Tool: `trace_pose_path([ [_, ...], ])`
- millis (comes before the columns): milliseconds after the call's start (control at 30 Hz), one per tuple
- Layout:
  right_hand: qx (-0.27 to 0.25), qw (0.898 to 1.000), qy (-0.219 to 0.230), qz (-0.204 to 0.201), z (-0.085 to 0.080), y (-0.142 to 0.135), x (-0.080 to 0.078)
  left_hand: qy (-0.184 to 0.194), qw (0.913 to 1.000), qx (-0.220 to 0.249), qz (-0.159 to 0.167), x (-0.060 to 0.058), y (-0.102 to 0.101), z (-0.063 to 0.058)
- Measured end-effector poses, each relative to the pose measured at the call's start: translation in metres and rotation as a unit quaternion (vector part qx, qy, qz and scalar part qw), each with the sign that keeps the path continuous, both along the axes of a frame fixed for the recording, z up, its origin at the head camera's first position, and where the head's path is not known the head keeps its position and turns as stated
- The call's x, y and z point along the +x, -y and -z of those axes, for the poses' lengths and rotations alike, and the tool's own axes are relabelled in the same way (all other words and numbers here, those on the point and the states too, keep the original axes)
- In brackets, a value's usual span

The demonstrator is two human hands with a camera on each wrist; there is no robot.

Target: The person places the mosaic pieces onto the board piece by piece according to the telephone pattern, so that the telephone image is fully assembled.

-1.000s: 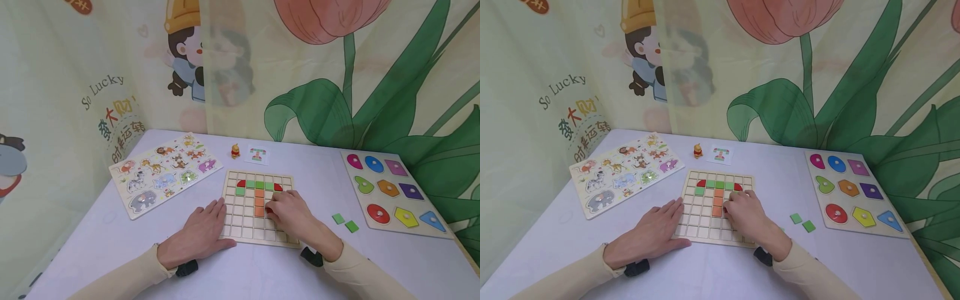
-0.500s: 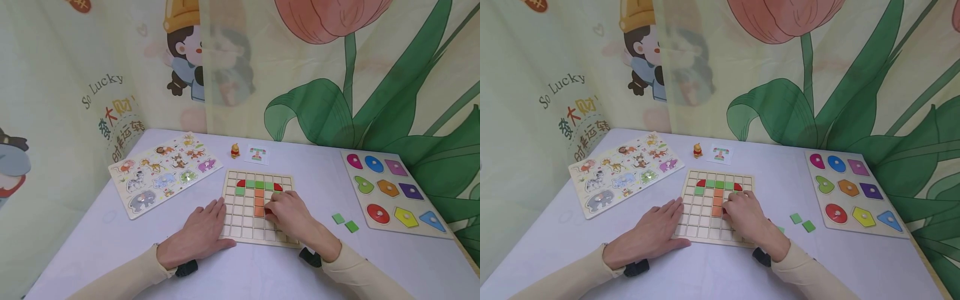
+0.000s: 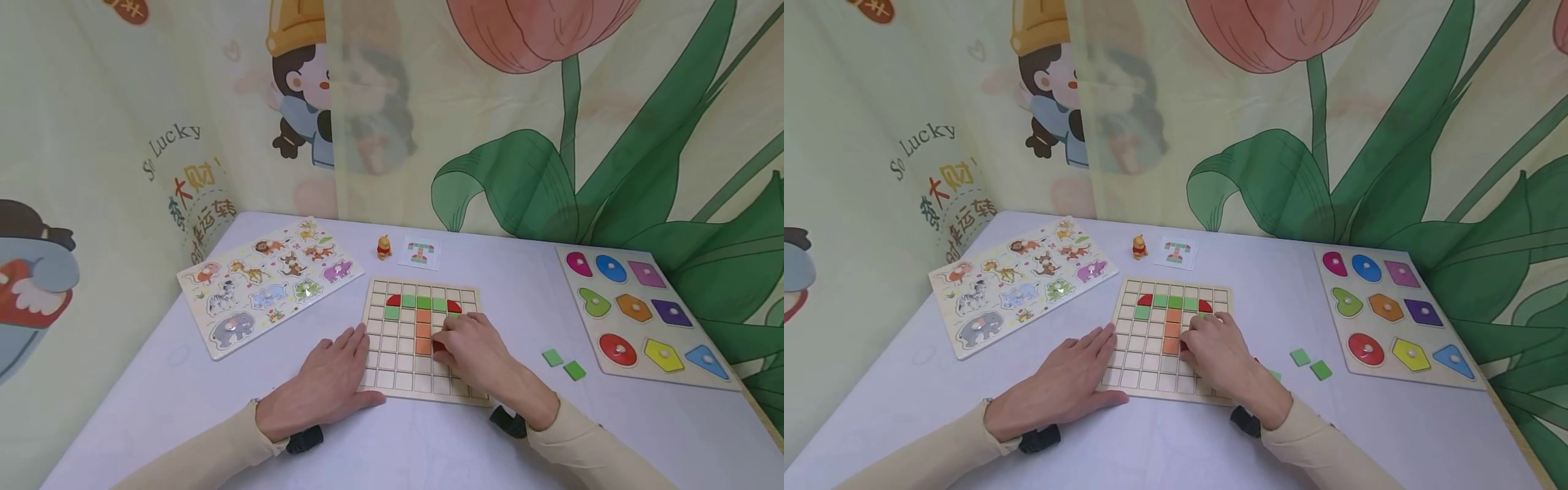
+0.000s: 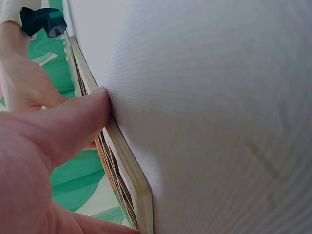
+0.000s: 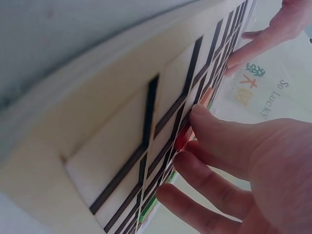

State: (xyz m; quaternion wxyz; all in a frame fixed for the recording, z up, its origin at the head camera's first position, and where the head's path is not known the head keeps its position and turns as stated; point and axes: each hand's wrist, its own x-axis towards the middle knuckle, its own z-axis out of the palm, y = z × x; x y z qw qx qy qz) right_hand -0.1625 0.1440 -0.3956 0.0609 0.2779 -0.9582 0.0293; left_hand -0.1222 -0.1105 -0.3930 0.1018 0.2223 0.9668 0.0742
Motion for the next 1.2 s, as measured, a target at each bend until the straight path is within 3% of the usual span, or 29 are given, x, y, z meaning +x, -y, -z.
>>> trace_pose_path([
  [367,-0.019,0.999,-0.036,0.021,-0.005,-0.026,0.007,-0.003,1.0,-0.003,0.002,0.0,0.0,0.002],
  [833,-0.002,0.989,0.003,0.148,-0.006,-0.096,0.033,0.017,0.9998,-0.009,-0.005,-0.001,-0.001,-0.001],
  [1200,-0.001,0.989,0.032,0.146,0.0,-0.101,0.04,0.006,0.9999,-0.01,0.0,-0.001,-0.001,-0.001],
])
